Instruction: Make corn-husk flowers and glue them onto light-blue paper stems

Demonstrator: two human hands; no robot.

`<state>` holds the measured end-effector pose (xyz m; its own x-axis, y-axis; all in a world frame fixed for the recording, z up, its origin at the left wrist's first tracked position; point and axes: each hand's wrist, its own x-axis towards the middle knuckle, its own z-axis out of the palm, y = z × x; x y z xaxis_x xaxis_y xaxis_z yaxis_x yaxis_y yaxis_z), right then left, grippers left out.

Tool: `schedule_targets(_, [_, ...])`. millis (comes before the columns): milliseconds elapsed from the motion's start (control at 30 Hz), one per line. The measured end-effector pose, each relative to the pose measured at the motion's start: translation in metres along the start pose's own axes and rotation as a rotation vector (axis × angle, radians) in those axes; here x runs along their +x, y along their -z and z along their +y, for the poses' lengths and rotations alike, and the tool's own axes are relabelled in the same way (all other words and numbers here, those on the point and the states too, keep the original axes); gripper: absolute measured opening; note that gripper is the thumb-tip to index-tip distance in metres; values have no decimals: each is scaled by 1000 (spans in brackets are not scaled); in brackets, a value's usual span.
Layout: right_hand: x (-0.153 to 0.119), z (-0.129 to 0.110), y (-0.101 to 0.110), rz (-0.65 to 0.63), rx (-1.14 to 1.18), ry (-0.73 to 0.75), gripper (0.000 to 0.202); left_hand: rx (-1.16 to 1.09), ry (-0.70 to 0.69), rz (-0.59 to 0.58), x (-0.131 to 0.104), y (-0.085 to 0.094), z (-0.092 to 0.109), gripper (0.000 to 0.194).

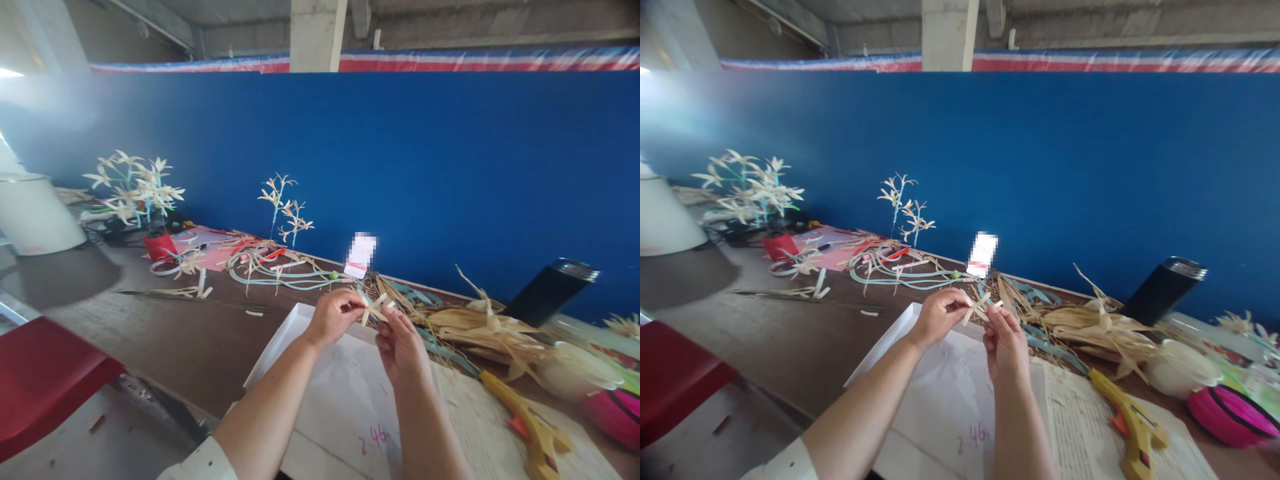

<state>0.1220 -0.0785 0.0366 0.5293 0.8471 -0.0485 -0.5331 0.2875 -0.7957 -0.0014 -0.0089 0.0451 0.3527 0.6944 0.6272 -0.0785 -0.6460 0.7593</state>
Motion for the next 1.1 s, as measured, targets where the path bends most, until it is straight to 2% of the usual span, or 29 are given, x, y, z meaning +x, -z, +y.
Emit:
schedule_targets(200, [-1,0,0,4,3,-17,32,-12,41,15,1,-1,0,3])
schedule_targets(500, [0,1,-1,5,-18,12,32,-82,174,25,0,-3,-2,8])
schedule_targets(867, [-2,1,-4,-1,-35,20,31,-6,204,18,1,-3,4,15])
schedule_targets(1100, [-2,1,-2,-8,-28,30,30,4,173,22,0,-3,3,11])
